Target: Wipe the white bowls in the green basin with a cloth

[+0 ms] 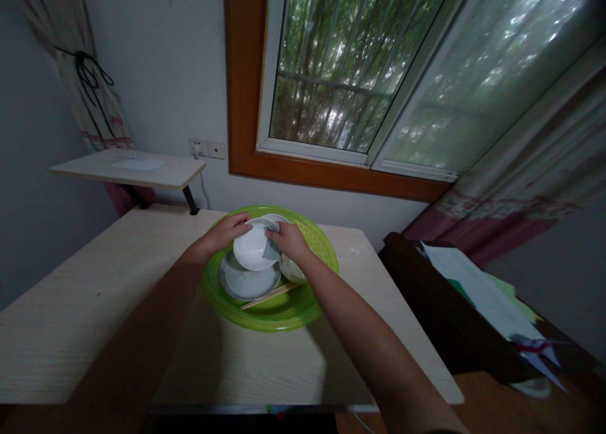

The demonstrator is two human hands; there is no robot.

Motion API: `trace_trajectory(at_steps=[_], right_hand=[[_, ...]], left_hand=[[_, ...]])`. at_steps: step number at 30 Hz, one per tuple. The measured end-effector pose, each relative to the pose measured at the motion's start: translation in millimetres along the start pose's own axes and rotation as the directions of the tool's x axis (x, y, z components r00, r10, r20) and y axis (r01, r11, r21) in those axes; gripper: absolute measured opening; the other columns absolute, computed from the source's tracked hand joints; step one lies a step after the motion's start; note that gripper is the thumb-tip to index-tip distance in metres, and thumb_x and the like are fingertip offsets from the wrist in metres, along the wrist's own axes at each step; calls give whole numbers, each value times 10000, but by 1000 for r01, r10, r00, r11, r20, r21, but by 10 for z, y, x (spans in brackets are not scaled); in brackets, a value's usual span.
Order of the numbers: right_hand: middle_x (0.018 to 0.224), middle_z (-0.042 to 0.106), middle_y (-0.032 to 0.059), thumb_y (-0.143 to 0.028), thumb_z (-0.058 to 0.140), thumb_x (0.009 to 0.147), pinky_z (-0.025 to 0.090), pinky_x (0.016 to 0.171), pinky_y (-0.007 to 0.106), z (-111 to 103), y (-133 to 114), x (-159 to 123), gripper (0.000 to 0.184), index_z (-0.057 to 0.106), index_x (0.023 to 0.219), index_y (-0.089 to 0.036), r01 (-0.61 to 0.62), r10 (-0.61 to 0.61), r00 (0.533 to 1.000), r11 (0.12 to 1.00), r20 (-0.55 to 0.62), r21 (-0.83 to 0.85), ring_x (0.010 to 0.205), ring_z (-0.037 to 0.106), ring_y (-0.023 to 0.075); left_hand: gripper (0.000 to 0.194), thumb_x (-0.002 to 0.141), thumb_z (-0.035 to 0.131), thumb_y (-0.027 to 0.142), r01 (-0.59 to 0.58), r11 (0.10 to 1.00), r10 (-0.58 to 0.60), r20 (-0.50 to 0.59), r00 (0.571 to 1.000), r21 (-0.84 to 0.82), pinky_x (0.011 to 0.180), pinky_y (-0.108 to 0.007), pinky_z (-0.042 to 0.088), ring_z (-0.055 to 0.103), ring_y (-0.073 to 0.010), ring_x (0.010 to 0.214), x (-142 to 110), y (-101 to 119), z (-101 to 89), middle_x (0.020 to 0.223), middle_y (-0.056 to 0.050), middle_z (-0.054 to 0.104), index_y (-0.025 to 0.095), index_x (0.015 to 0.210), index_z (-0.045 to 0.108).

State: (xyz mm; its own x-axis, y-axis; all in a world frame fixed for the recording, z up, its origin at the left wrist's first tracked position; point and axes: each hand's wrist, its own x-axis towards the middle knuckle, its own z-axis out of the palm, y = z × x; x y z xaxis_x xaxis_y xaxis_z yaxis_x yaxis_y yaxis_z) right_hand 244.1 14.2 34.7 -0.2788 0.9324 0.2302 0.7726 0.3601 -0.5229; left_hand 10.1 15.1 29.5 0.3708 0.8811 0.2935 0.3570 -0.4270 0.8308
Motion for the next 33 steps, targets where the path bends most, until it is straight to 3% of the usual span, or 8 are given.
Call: trace_trajectory(at_steps=[7, 11, 16, 23, 33], right_hand=[[978, 819, 85, -287, 682, 940, 526, 797, 307, 37, 81, 61, 165, 806, 981, -186, -100, 112, 985, 990, -130, 99, 878, 734, 241], [958, 815, 84, -311, 680, 933, 546, 774, 307, 81, 186, 119, 186, 798, 972, -173, -161, 207, 962, 958, -179, 239, 851, 735, 232], [918, 811, 72, -314, 698, 916, 548, 741, 280, 101, 240, 145, 187, 798, 953, -161, -203, 257, 953, 935, -162, 292, 821, 733, 215], [918, 812, 91, -318, 720, 930, 501, 705, 244, 38, 102, 82, 196, 807, 958, -144, -204, 219, 970, 970, -107, 134, 802, 722, 200], [959, 819, 66, -300, 754, 910, 466, 731, 245, 4, 20, 9, 174, 814, 1000, -163, -91, 92, 996, 995, -11, 48, 829, 702, 188]], left_hand=[[460, 901, 650, 523, -33, 995, 29, -47, 998, -90, 873, -375, 539, 680, -269, 1049, -21, 45, 57, 1191, -118, 708, 190, 1216, 600], [607, 859, 706, 524, -15, 981, -2, -85, 996, -195, 806, -349, 554, 704, -244, 983, -40, 73, 75, 1258, -152, 673, 188, 1304, 469], [672, 839, 726, 505, 1, 974, -10, -39, 999, -225, 780, -345, 563, 710, -231, 945, -27, 97, 98, 1300, -172, 661, 189, 1363, 449], [571, 852, 664, 477, -53, 988, 37, -114, 993, -145, 873, -374, 557, 684, -270, 1066, -20, 107, 48, 1243, -136, 707, 167, 1325, 588], [548, 795, 651, 464, 4, 998, -1, 46, 999, -60, 1009, -452, 528, 670, -323, 1148, 21, 46, -2, 1261, -141, 728, 147, 1239, 705]])
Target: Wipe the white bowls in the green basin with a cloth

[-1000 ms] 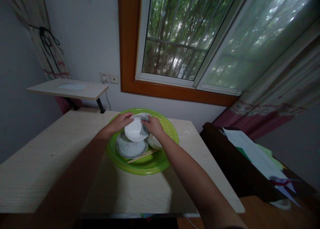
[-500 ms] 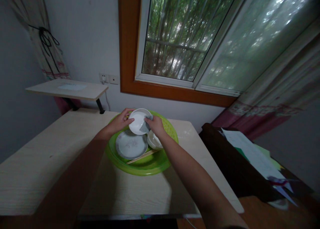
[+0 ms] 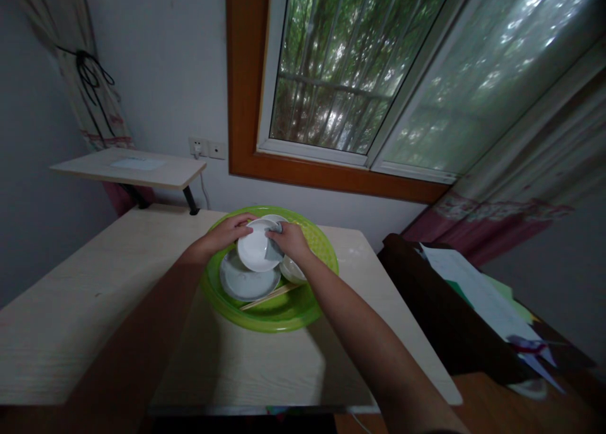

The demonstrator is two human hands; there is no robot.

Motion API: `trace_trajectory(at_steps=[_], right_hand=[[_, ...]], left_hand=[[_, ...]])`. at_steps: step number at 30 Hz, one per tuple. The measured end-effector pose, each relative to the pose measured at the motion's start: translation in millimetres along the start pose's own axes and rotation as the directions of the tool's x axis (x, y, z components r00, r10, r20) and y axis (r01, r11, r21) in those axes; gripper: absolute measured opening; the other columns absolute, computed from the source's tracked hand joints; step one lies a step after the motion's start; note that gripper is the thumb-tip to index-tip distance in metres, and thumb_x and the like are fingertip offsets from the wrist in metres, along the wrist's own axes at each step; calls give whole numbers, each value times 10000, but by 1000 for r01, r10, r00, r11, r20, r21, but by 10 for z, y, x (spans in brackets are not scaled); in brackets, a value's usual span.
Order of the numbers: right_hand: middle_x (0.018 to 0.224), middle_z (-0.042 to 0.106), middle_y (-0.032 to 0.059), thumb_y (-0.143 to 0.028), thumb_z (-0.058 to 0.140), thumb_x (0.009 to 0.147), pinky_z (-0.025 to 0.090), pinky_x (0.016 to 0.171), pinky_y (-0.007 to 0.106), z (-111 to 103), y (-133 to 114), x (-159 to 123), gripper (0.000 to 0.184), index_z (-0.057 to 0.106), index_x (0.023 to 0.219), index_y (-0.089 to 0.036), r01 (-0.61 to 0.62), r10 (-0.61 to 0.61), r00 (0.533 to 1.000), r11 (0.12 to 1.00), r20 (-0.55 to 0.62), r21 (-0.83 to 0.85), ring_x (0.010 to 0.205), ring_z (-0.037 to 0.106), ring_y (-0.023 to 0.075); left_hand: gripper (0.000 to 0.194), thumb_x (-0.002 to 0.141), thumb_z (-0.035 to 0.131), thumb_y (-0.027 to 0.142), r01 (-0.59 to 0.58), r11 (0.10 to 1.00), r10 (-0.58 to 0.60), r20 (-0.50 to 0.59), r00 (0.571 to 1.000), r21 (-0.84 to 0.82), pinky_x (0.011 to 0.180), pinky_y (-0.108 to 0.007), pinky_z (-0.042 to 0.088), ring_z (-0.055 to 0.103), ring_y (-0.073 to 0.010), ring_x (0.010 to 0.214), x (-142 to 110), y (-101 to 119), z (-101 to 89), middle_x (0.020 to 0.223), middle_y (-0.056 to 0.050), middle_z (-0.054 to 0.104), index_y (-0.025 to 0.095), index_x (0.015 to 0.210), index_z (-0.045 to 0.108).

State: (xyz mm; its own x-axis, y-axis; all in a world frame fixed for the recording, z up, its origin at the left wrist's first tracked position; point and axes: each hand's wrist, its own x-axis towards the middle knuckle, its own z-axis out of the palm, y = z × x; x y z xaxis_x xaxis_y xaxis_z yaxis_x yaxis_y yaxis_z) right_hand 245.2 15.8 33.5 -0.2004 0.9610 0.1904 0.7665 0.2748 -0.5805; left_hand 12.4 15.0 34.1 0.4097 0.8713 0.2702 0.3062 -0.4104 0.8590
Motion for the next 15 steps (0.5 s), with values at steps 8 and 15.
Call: trace_trajectory(at_steps=[8, 15], right_hand=[[998, 820, 64, -286, 747, 912, 466, 749, 253, 9, 32, 37, 163, 814, 1015, -178, 4, -3, 999, 999, -44, 35, 880, 714, 200], [1024, 812, 90, -296, 708, 933, 499, 765, 262, 23, 94, 108, 185, 785, 1025, -155, -145, 159, 973, 985, -170, 90, 883, 722, 208]], left_hand=[[595, 869, 645, 538, -26, 999, 26, -12, 1000, 18, 1078, -442, 502, 623, -332, 1266, 12, -57, 54, 1374, -122, 688, 193, 1353, 672], [781, 919, 620, 506, 14, 994, -20, -57, 998, -111, 996, -429, 542, 655, -298, 1185, -33, 14, 85, 1368, -148, 663, 170, 1585, 388]])
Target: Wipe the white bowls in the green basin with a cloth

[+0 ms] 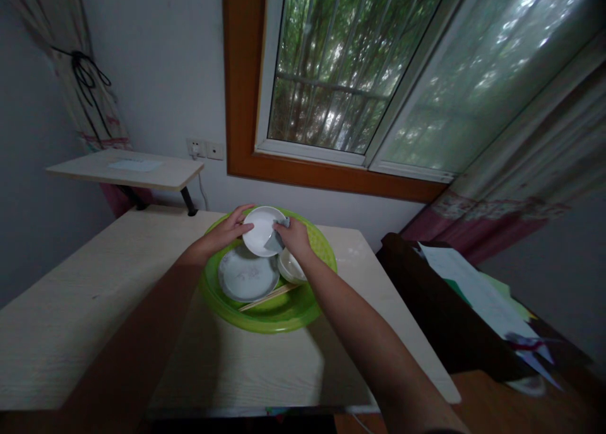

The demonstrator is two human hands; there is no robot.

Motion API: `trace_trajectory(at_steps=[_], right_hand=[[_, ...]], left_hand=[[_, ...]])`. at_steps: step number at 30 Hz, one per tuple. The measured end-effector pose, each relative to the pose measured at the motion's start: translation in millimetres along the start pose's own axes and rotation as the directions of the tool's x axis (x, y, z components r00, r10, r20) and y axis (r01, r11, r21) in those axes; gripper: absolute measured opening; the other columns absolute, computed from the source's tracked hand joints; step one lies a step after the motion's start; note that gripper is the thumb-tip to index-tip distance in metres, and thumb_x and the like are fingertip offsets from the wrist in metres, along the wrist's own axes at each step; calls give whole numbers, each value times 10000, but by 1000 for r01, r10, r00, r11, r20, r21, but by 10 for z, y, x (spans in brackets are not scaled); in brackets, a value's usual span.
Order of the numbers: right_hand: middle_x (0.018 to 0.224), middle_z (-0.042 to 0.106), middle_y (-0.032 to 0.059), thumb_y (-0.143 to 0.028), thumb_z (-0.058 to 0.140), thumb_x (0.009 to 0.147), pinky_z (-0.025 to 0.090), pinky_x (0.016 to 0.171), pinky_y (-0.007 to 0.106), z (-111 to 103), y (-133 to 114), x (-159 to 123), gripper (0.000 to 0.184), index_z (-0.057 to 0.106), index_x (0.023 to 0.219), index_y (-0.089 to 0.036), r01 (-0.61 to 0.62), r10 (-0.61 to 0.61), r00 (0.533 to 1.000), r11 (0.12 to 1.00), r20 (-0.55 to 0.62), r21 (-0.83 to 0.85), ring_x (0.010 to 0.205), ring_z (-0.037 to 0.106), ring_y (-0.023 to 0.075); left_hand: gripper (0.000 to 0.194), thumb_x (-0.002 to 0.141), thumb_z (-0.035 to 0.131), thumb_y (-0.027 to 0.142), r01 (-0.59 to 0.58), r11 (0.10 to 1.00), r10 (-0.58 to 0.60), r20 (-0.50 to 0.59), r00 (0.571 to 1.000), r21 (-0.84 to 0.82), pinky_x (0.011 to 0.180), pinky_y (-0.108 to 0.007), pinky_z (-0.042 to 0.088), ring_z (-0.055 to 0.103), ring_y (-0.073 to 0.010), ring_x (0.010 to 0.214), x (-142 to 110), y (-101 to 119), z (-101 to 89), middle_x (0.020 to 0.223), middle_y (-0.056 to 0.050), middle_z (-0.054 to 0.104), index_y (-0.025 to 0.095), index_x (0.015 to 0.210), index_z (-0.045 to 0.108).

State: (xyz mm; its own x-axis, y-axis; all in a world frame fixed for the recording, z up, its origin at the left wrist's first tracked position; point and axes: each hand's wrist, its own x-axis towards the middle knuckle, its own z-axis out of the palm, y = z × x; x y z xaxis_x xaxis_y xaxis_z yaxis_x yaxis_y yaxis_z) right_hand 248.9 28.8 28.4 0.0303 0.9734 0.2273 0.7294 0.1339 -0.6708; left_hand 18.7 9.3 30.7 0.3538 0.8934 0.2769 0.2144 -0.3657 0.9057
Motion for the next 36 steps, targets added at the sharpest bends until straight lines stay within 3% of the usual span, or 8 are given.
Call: trace_trajectory(at_steps=[6, 12, 20, 24, 30, 32, 36], right_hand=[[1043, 808, 100, -290, 705, 929, 516, 794, 270, 22, 7, -10, 211, 774, 1070, -149, 3, -2, 998, 999, 56, -35, 909, 729, 219], [1077, 812, 116, -291, 661, 973, 499, 805, 261, 9, -55, -74, 238, 790, 1099, -136, 83, -70, 990, 991, 125, -106, 949, 736, 222], [1036, 819, 111, -319, 682, 970, 472, 797, 272, -40, -133, -157, 209, 808, 1018, -160, 188, -156, 969, 969, 192, -161, 940, 728, 231], [1052, 819, 96, -306, 679, 969, 481, 814, 265, -27, -112, -124, 197, 808, 1031, -171, 168, -150, 977, 979, 153, -112, 949, 727, 222], [991, 816, 90, -312, 644, 986, 514, 802, 273, 8, -27, -27, 237, 810, 1066, -163, 41, -40, 998, 999, 54, -23, 888, 733, 219], [973, 815, 83, -316, 640, 987, 519, 802, 272, 22, 2, -7, 241, 810, 1075, -169, 28, -27, 998, 1000, 49, -2, 877, 734, 216], [974, 815, 101, -320, 657, 977, 516, 789, 275, 39, 25, -6, 242, 810, 1047, -147, 33, -31, 995, 999, 91, -17, 862, 733, 219]], left_hand=[[677, 860, 564, 387, -67, 991, 70, -28, 997, 113, 1212, -478, 395, 532, -313, 1408, 32, -12, -7, 1524, -125, 586, 186, 1505, 522], [740, 759, 492, 285, -89, 984, 92, -7, 996, 155, 1270, -478, 326, 515, -306, 1443, 72, -78, -27, 1547, -99, 587, 180, 1485, 590], [671, 825, 529, 369, -63, 992, 52, 98, 994, 111, 1256, -466, 340, 494, -316, 1468, 7, -72, -65, 1589, -87, 551, 218, 1474, 609], [672, 865, 564, 435, -43, 988, 41, 21, 999, 151, 1223, -460, 378, 483, -315, 1464, 0, -32, -42, 1585, -87, 542, 239, 1508, 549], [791, 917, 596, 535, 43, 999, -43, 6, 999, 27, 947, -408, 548, 671, -278, 1119, -19, 0, -4, 1312, -122, 677, 198, 1585, 341], [739, 920, 595, 531, 53, 999, -53, 2, 999, 7, 907, -396, 553, 678, -269, 1066, -12, -19, -9, 1250, -108, 696, 207, 1545, 373], [510, 884, 600, 457, 15, 994, -10, -43, 999, 104, 1000, -411, 518, 639, -282, 1171, 19, -41, -32, 1277, -97, 692, 202, 1326, 579]])
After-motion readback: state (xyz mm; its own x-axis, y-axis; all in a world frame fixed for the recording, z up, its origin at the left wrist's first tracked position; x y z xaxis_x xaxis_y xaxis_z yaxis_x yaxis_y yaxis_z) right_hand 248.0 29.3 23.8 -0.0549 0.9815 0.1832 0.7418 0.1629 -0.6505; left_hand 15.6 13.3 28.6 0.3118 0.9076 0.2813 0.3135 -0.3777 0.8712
